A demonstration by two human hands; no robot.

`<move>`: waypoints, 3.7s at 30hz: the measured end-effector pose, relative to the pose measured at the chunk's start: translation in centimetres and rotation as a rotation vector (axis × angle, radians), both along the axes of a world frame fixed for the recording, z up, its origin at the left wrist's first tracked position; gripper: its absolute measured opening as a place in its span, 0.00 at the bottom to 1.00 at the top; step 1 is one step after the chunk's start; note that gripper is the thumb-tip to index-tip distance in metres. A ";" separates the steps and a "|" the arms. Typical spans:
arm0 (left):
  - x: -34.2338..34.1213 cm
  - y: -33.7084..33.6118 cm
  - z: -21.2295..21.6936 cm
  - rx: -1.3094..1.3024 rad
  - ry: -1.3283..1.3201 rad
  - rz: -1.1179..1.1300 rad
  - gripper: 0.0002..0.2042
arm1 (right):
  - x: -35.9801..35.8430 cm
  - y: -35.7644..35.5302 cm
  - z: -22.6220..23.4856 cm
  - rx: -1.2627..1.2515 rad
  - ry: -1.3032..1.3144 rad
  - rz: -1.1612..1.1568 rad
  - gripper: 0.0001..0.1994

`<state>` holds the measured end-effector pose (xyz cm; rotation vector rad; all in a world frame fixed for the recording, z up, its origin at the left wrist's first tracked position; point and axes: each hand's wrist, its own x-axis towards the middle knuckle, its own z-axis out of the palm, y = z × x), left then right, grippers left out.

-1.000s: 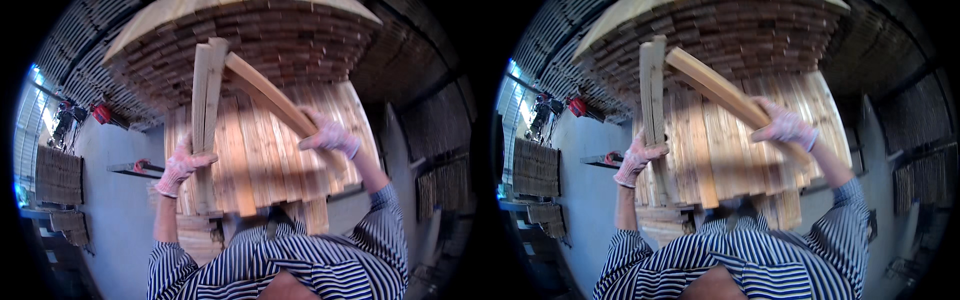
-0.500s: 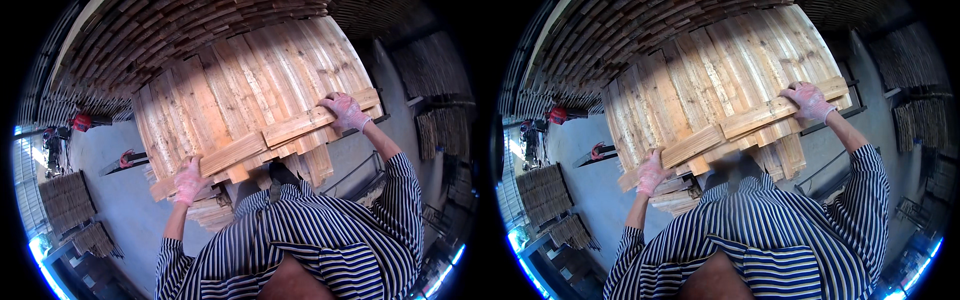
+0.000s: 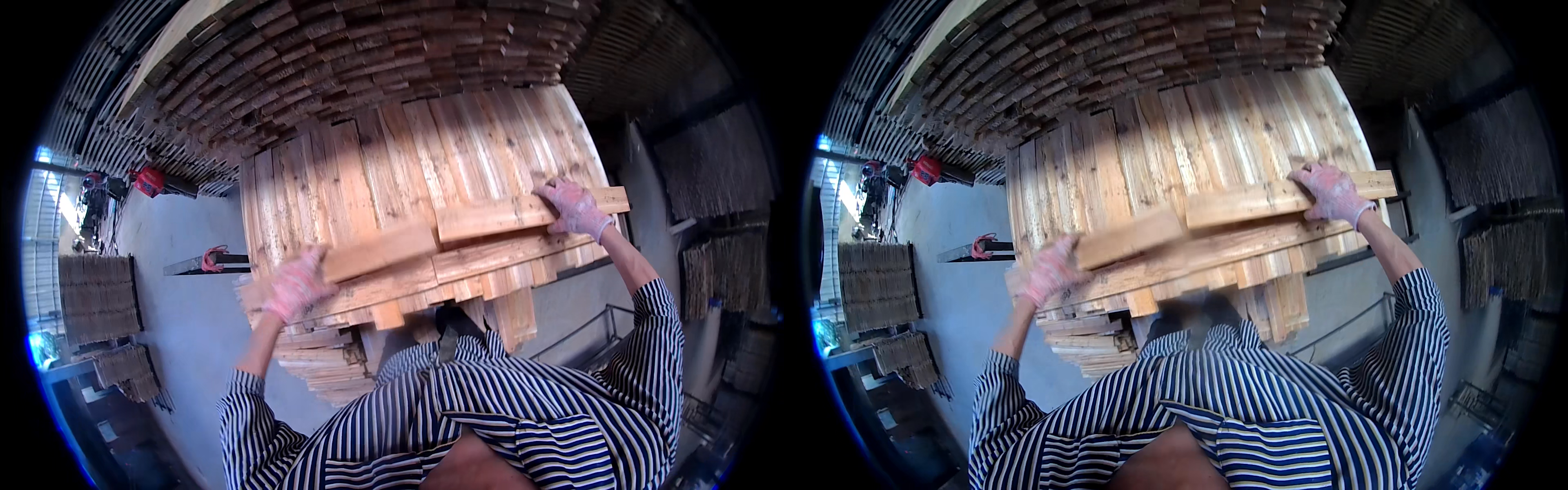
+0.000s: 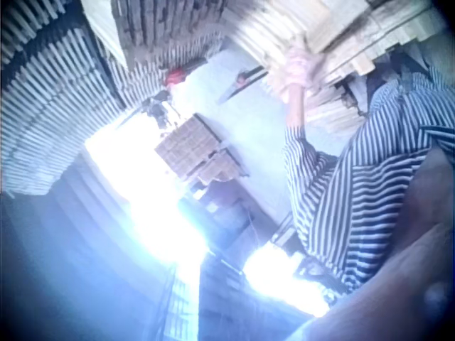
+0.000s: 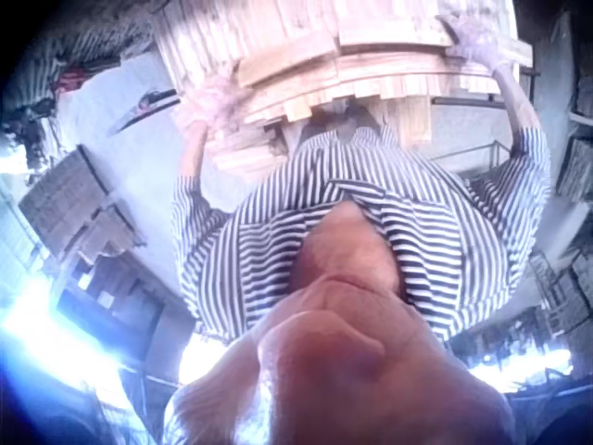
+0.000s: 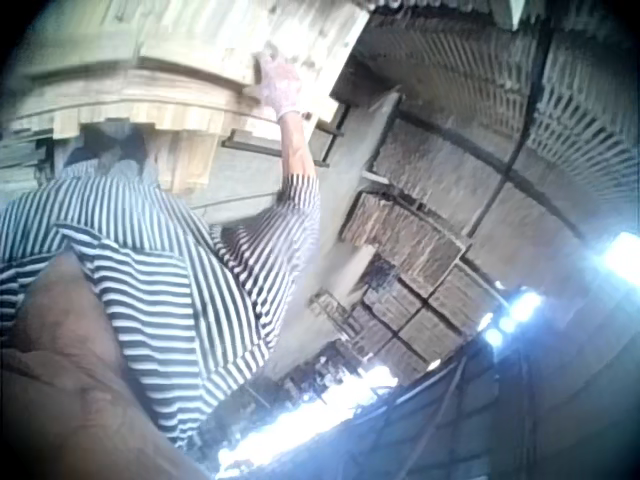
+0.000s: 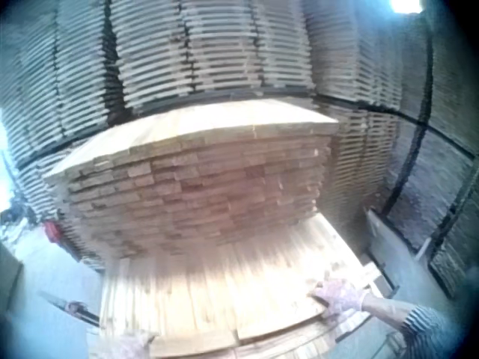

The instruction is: The person uses a manual pallet jack to transport a bundle of wooden planks across a warehouse floor. They then lift the planks by hand and stack them onto a large, organized pile of lumber.

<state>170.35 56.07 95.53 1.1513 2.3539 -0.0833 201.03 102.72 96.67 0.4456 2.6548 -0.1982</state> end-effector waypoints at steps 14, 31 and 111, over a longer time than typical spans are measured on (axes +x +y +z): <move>-20.9 12.9 -10.5 0.224 0.444 0.054 0.33 | -21.5 13.7 -8.7 -0.008 0.140 -0.038 0.49; 0.9 -1.8 -0.6 0.708 0.279 0.548 0.46 | -22.0 5.5 -9.7 0.395 0.288 -0.069 0.42; 20.0 -65.1 -87.0 1.231 -0.378 2.024 0.44 | -21.4 -93.5 -81.4 -0.222 -0.616 0.043 0.47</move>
